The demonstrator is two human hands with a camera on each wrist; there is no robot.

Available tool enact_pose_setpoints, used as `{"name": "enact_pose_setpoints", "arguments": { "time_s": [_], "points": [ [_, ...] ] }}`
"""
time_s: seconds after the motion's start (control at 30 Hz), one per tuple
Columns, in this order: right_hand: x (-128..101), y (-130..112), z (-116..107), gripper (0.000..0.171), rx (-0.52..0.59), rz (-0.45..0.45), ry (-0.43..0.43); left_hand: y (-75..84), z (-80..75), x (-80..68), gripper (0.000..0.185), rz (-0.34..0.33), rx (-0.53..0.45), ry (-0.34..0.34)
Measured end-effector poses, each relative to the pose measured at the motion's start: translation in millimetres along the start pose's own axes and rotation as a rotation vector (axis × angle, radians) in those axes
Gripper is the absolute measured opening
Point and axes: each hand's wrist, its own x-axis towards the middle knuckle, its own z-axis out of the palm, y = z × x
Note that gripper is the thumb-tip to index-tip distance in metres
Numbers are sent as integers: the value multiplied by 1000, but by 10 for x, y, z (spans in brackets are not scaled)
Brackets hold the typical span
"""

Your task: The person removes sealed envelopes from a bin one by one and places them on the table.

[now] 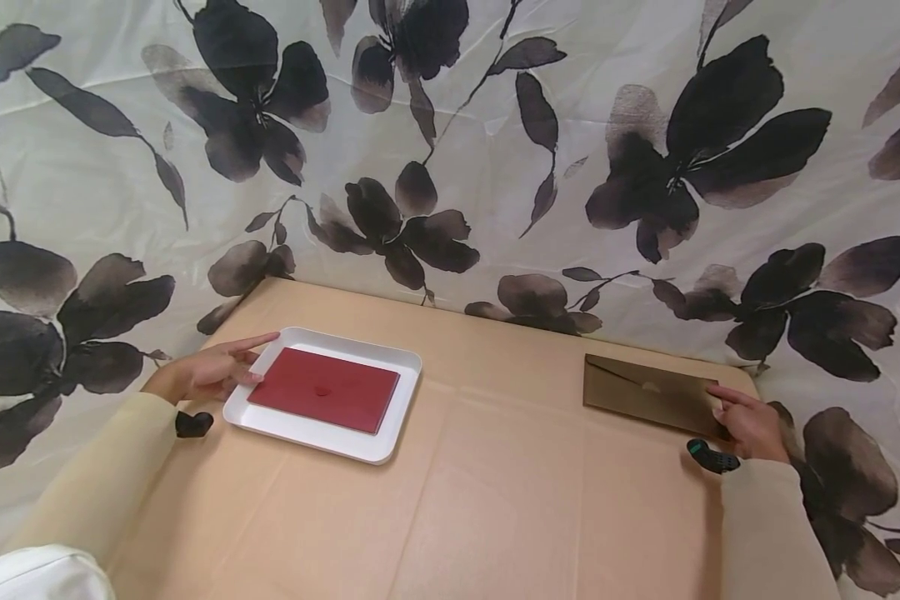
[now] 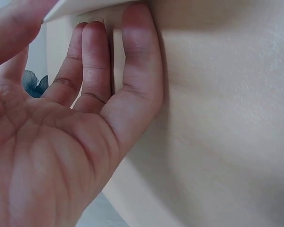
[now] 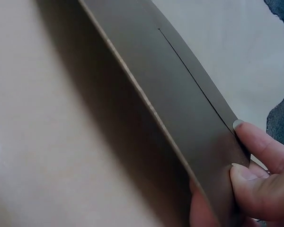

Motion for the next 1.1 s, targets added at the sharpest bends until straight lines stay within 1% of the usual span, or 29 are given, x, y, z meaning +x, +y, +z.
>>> {"name": "enact_pose_setpoints", "arguments": {
  "time_s": [0.2, 0.27, 0.43, 0.6, 0.73, 0.87, 0.93, 1.0, 1.1],
  "points": [
    [15, -46, 43, 60, -29, -6, 42, 4, -9, 12, 95, 0, -11, -2],
    [18, -54, 52, 59, -28, -5, 47, 1, -7, 24, 94, -8, -14, 12],
    [14, -55, 47, 58, -22, -2, 43, -4, -6, 39, 94, -3, 5, 18],
    [-16, -53, 42, 57, -85, -60, 42, -11, -17, 29, 95, 19, -1, -9],
    [-57, -44, 44, 56, -127, -94, 67, -9, -16, 34, 96, 35, 6, -19],
    [-73, -56, 64, 56, -146, -138, 81, -16, -13, 42, 95, 39, -9, -12],
    [-71, -58, 80, 56, -159, -164, 79, -24, -12, 39, 96, 31, -10, -5],
    [-64, -50, 84, 57, -161, -178, 74, -34, -9, 37, 96, 22, -2, 4],
    [-75, -38, 76, 58, -198, -195, 83, -37, 5, 47, 96, 18, 5, 8]
  ]
}}
